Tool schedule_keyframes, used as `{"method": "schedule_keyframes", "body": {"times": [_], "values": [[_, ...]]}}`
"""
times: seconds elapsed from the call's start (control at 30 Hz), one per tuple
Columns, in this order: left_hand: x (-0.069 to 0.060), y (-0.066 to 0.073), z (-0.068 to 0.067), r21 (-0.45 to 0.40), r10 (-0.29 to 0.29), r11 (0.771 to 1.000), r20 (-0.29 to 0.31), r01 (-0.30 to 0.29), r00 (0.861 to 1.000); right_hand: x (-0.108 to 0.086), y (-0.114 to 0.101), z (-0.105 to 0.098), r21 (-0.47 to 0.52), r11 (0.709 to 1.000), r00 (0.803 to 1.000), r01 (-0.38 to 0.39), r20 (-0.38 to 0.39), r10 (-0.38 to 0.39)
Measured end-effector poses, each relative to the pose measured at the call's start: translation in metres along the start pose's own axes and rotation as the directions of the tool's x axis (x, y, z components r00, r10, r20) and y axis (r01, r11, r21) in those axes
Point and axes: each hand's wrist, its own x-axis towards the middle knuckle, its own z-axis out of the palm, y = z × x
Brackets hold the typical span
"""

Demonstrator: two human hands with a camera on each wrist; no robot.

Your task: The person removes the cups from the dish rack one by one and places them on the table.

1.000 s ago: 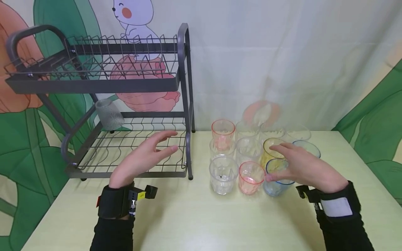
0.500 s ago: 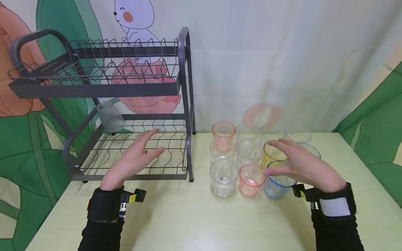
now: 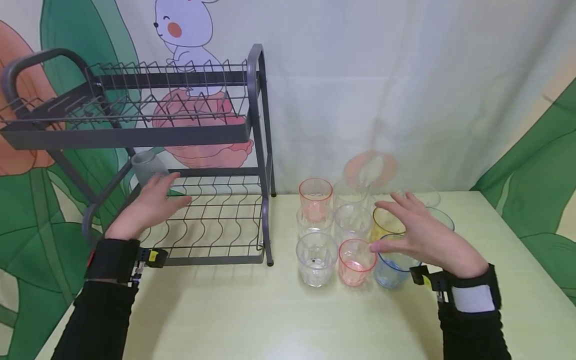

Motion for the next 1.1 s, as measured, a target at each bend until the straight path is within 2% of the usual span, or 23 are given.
{"method": "schedule_keyframes", "body": {"times": [0.1, 0.23, 0.3, 0.57, 0.73, 0.93, 1.1], "values": [[0.014, -0.015, -0.007, 0.012, 0.001, 1.000, -0.086, 0.000, 0.996, 0.000, 0.000, -0.001, 0.000, 1.000, 1.000, -0.005, -0.005, 0.005], [0.037, -0.025, -0.008, 0.027, -0.003, 1.000, -0.220, 0.009, 0.976, -0.005, 0.001, -0.003, -0.008, 1.000, 1.000, -0.014, -0.021, 0.014], [0.046, -0.029, -0.010, 0.028, -0.030, 0.999, -0.248, 0.038, 0.968, -0.008, 0.002, -0.004, -0.009, 1.000, 0.999, -0.010, -0.032, 0.010], [0.066, -0.041, -0.030, 0.077, -0.128, 0.986, -0.238, 0.150, 0.963, -0.012, -0.003, -0.003, 0.005, 1.000, 0.998, 0.014, -0.063, -0.014], [0.073, -0.047, -0.039, 0.043, -0.170, 0.982, -0.222, 0.184, 0.960, -0.011, -0.006, -0.003, 0.002, 1.000, 0.998, 0.022, -0.062, -0.022], [0.079, -0.051, -0.036, -0.011, -0.188, 0.982, -0.193, 0.190, 0.963, -0.014, -0.003, -0.005, 0.008, 0.999, 0.997, 0.034, -0.075, -0.033], [0.078, -0.055, -0.029, -0.045, -0.178, 0.984, -0.191, 0.173, 0.965, -0.015, -0.003, -0.006, 0.006, 0.999, 0.997, 0.034, -0.074, -0.034]]}}
